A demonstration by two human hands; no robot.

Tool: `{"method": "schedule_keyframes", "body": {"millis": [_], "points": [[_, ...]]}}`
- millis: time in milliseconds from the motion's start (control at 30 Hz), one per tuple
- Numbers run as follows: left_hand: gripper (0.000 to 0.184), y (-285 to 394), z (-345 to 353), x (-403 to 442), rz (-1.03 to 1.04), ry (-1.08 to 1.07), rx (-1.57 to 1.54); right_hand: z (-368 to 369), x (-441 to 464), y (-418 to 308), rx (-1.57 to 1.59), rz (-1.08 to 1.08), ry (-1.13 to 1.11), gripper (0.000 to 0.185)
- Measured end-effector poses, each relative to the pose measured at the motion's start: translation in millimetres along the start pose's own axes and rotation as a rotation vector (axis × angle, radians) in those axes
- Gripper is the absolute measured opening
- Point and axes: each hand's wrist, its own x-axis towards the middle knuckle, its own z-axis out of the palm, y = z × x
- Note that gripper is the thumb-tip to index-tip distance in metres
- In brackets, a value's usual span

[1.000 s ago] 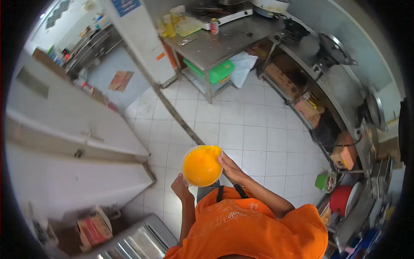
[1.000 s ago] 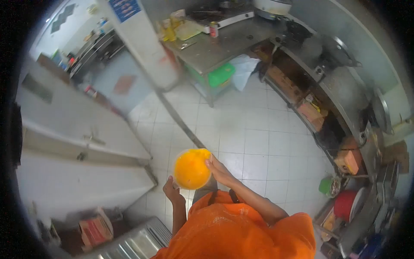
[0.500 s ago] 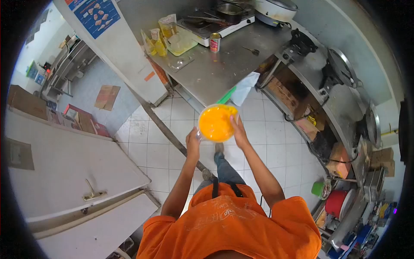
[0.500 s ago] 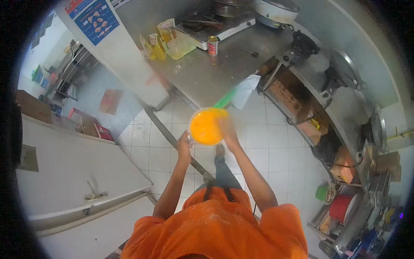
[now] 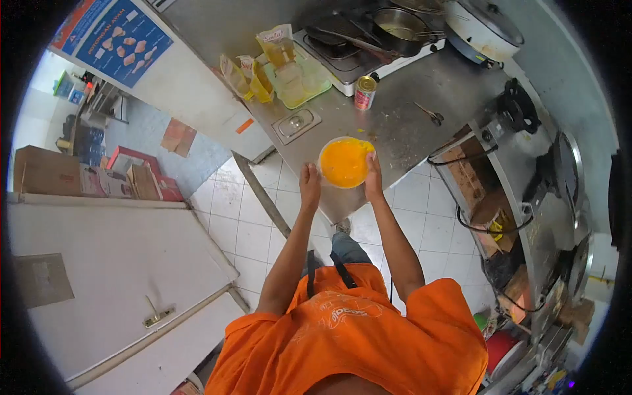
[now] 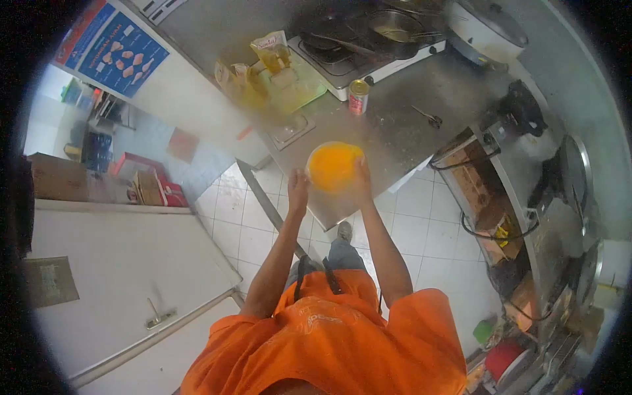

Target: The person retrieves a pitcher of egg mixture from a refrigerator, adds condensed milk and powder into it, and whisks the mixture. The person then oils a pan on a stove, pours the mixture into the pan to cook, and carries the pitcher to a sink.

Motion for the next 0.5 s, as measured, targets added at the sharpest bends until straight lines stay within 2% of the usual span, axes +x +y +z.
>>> {"method": "schedule_keyframes", "body": {"millis": [67, 167, 267, 300, 400, 467, 500], "points": [[0.025, 39, 8, 20, 0.221, 0.074, 0.334, -1, 26, 21, -0.013, -0.038, 0.090, 0.060], [0.027, 103, 26, 23, 0.139, 0.042, 0.376, 20, 31, -4, -0.047, -0.079, 0.050, 0.058], [0.028, 117, 47, 26, 0.092, -0.009, 0.327, 26, 31, -17, -0.053, -0.014, 0.013, 0.058], [0.026, 118, 47, 33, 0.006, -0.022, 0.263, 25, 31, -18, -0.118, -0.032, 0.018, 0.059], [0.023, 114, 33, 51, -0.195, 0.008, -0.079, 27, 27, -25, -0.257, -0.038, 0.057, 0.057], [0.021, 121, 32, 47, -0.164, -0.028, -0.073, 37, 25, -34, -0.265, 0.030, 0.107, 0.054], [0.022, 121, 34, 46, -0.175, -0.021, -0.102, 33, 26, -24, -0.413, -0.062, 0.092, 0.057]]}}
